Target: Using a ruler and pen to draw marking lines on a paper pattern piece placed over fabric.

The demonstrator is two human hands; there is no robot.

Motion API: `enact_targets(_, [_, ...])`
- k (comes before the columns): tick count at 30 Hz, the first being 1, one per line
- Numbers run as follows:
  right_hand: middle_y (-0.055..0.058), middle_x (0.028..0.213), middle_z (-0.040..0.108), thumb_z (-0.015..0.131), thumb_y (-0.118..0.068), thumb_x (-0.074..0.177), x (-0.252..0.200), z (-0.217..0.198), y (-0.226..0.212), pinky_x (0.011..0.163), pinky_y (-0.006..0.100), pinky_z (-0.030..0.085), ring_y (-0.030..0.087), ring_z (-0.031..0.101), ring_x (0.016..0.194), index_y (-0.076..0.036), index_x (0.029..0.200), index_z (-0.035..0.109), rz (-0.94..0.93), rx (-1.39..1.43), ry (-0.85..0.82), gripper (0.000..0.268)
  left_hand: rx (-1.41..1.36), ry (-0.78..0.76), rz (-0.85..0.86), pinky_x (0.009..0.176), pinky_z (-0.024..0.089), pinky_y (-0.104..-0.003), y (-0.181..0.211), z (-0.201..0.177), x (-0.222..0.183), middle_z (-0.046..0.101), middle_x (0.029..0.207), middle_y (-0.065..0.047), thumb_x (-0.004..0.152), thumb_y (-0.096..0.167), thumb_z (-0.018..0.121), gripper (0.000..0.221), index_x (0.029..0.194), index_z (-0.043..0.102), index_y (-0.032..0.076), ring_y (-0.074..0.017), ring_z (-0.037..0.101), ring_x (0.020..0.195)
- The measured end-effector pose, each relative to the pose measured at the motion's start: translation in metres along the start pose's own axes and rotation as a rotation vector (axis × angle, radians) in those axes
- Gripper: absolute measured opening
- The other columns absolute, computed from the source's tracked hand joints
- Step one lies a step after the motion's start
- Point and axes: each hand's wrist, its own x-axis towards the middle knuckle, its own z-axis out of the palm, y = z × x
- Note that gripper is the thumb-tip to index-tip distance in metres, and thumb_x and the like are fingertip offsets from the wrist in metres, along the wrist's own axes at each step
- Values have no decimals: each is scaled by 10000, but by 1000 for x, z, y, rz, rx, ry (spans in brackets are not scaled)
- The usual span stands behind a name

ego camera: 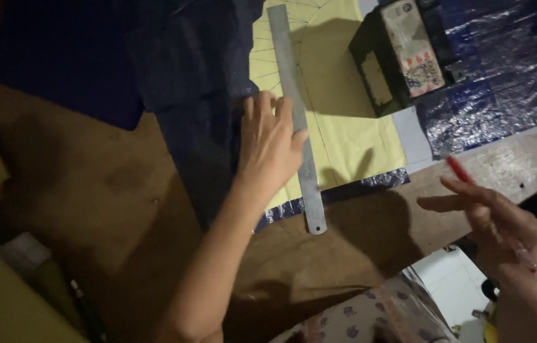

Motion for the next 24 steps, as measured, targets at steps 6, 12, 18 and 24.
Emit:
enact_targets(6, [103,983,728,676,53,1233,-1,-3,68,910,304,507,180,707,961,40,1193,649,6,-348,311,50,-73,91,-306,862,545,-468,24,38,5,558,1198,-275,846,172,808,508,1194,486,-10,-442,589,1079])
enact_targets(12, [302,1189,736,699,167,1086,22,-29,104,986,366,536,399,742,1356,135,1155,695,-100,-311,325,77,-62,137,-556,727,533,-540,41,40,11,662,1029,-248,698,-79,708,513,1132,462,40,-453,656,879])
enact_targets(18, [229,986,675,565,147,1102,58,-39,90,1298,422,506,262,714,942,29,1136,529,-127,-10,228,128,-92,88,-679,782,557,-554,37,46,20,699,1095,-190,725,-33,708,435,1118,540,46,-408,675,1004])
enact_targets(24, [189,1168,716,664,11,1188,52,-71,121,970,247,489,197,713,981,-28,1267,524,84,-69,298,165,-429,294,-389,739,414,-476,0,11,-20,679,890,-134,858,84,576,92,910,650,98,-350,623,862])
